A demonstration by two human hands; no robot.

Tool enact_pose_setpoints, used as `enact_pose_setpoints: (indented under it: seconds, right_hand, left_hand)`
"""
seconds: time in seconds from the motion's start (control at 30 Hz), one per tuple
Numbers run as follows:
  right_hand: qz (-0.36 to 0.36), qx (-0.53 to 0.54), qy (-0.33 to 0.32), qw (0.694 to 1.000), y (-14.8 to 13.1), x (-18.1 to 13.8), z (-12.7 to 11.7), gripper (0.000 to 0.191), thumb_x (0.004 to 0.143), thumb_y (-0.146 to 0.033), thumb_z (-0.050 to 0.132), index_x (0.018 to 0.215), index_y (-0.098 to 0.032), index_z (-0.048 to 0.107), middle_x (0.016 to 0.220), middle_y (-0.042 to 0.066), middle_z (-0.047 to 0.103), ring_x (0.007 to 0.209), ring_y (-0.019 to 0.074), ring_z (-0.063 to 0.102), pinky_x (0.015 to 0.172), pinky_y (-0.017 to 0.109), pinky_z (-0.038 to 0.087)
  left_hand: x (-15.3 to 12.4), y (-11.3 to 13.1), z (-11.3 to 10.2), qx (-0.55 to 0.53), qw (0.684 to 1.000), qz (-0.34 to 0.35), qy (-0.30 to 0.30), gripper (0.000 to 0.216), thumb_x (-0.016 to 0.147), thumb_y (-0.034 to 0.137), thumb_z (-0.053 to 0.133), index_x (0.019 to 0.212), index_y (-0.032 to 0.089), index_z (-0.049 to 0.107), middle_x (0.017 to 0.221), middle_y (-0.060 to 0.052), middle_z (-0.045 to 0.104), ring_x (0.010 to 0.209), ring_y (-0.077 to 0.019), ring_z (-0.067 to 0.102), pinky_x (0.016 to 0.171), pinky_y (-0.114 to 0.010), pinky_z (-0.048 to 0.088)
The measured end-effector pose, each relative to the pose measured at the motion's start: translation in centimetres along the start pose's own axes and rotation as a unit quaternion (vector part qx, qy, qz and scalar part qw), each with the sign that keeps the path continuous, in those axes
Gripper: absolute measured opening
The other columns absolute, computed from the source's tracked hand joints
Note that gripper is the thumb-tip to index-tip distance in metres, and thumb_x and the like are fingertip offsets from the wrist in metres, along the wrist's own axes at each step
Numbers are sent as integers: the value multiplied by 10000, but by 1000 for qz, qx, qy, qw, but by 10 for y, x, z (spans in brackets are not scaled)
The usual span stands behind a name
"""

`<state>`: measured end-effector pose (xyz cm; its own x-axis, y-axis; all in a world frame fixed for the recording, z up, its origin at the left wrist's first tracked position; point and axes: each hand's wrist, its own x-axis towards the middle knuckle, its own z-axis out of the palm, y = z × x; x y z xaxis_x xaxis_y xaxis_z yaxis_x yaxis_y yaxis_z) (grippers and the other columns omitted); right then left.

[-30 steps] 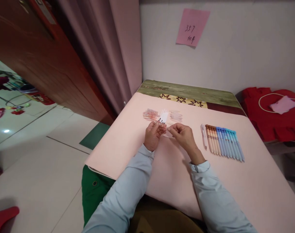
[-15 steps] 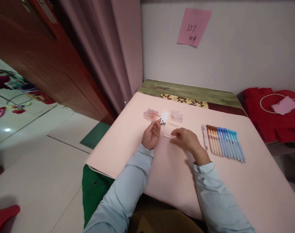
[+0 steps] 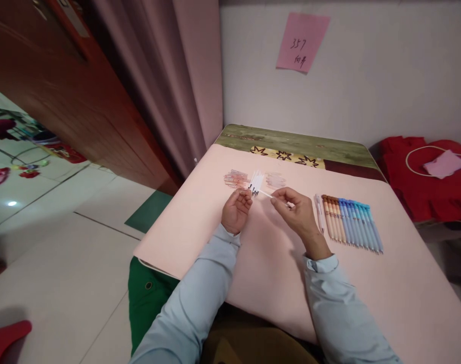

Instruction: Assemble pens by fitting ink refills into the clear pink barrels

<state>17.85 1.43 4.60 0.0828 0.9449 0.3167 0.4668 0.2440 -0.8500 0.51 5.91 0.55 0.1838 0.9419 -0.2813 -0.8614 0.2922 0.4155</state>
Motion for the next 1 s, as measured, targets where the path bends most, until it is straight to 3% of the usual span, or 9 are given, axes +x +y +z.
enact_pose_setpoints:
  seconds: [0.2,0.43,0.7,0.83,1.0]
  right_hand:
    - [-1,-68,-21,997,-1,1,2,154,794,-345,659,832,-207,717,645,-15,625,606,141,544,603,253,401]
    - [8,-104,-31,994,-3,0,5,181,812,-368,659,855,-218,752,714,10,721,641,169,623,626,269,434]
    - [13,-115,-33,993,4,0,15,292,920,-447,566,983,-255,777,948,46,783,833,226,710,720,314,494]
    - [27,-112,-44,992,3,0,18,340,865,-386,596,1146,-220,691,911,54,755,718,195,667,686,308,481]
    - [50,-80,-22,995,2,0,18,220,780,-346,640,955,-214,629,844,24,707,687,168,617,668,280,453]
  left_hand:
    - [2,-3,-2,65,996,65,-9,119,891,257,639,846,148,623,755,-26,673,642,-77,607,648,-196,481]
    - [-1,-8,-2,136,984,113,-20,202,830,308,715,880,165,582,775,-25,684,629,-98,621,621,-225,485]
    - [-2,-8,-1,148,979,136,-25,380,754,259,790,1050,181,565,812,-17,693,668,-95,624,658,-221,487]
    - [-3,-8,0,141,979,143,-30,414,784,268,763,1133,189,554,842,-21,697,671,-96,625,673,-230,493]
    - [-6,-8,3,139,981,132,-22,454,730,171,787,1125,187,566,849,-5,692,681,-85,624,697,-222,489]
